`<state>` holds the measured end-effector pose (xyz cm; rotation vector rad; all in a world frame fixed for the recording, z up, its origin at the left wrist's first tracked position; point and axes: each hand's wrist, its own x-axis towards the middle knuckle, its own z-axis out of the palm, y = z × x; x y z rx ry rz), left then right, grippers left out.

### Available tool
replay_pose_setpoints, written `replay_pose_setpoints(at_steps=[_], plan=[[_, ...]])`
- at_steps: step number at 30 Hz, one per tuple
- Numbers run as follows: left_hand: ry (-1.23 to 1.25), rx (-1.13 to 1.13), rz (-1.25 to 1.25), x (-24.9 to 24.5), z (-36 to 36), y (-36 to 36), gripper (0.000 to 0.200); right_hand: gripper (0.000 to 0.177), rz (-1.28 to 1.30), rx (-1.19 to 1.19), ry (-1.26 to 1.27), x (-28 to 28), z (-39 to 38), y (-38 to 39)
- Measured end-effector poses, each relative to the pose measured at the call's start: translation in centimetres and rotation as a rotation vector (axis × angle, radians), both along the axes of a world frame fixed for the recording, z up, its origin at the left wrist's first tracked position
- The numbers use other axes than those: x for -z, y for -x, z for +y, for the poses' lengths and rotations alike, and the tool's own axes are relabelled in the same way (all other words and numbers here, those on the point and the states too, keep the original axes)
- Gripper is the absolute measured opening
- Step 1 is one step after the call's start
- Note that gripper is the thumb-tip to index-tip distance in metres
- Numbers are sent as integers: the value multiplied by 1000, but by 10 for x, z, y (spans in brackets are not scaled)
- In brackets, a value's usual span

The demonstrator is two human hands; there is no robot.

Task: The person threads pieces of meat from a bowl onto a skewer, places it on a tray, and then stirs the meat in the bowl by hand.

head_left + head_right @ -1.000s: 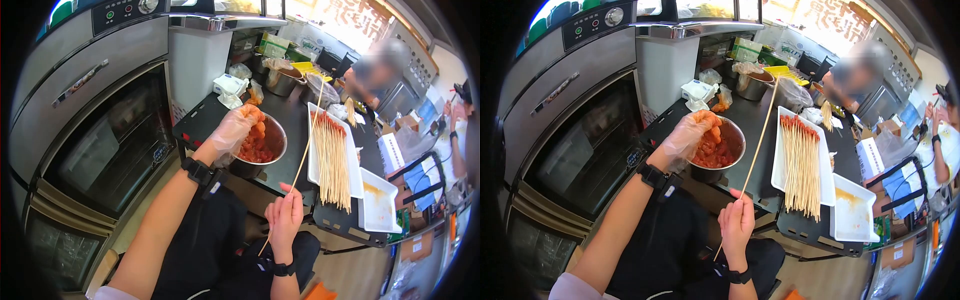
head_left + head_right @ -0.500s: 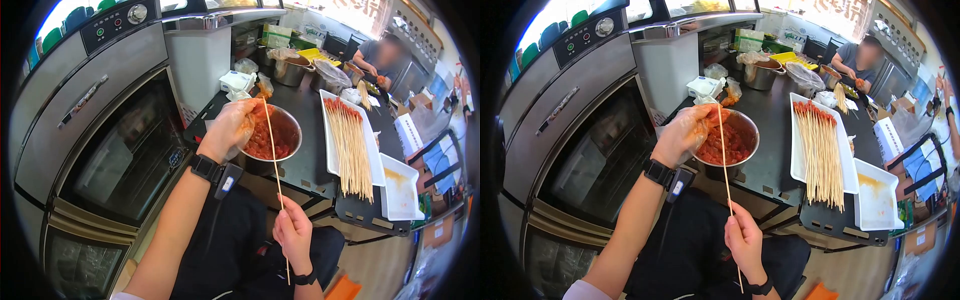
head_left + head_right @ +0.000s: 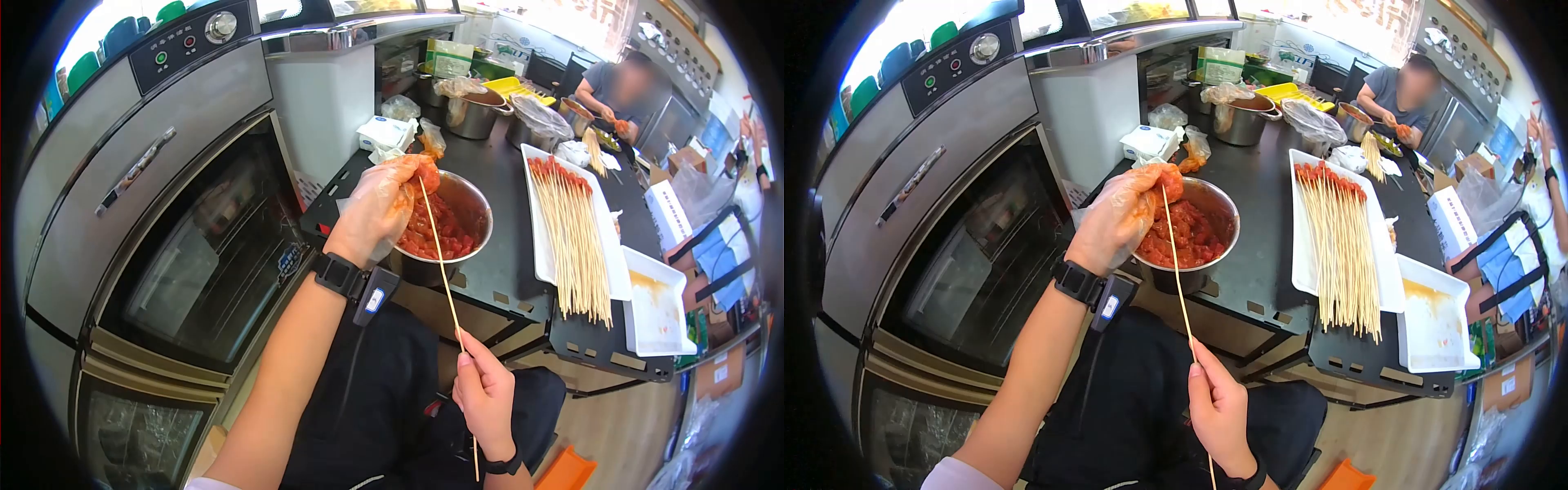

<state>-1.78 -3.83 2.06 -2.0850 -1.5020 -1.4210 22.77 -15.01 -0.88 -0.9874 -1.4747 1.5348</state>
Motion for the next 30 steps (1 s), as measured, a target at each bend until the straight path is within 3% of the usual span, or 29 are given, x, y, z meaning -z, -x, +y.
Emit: replay_pose_setpoints(at_steps=[2, 3, 5, 8, 13, 18, 21, 23, 24, 26, 30], plan=[[189, 212, -112, -5, 5, 4, 24, 31, -5, -6, 22, -4, 0, 0], [188, 212, -112, -6, 6, 0, 24, 31, -6, -13, 45, -6, 0, 0], [440, 515, -1284, -7, 10, -12, 20, 31, -30, 0, 0, -4, -1, -1], [432, 522, -1463, -10, 13, -18, 18, 31, -97, 27, -107, -2, -5, 0], [436, 575, -1339, 3, 23, -14, 17, 33, -265, 86, -349, -5, -9, 7], [453, 568, -1281, 5, 25, -15, 14, 37, -333, 63, -387, -11, -4, 3], [405, 553, -1157, 5, 19, -8, 17, 38, -332, 68, -434, -10, -2, 2], [508, 604, -871, 8, 17, -1, 21, 38, -324, 71, -462, -7, -2, 4], [505, 604, -871, 3, 15, -6, 21, 38, -345, 74, -488, -6, -2, 6], [675, 658, -1387, -6, 12, -19, 25, 39, -361, 73, -519, -2, -2, 8], [549, 548, -1494, -13, 7, -32, 23, 39, -379, 74, -507, -1, -2, 10]])
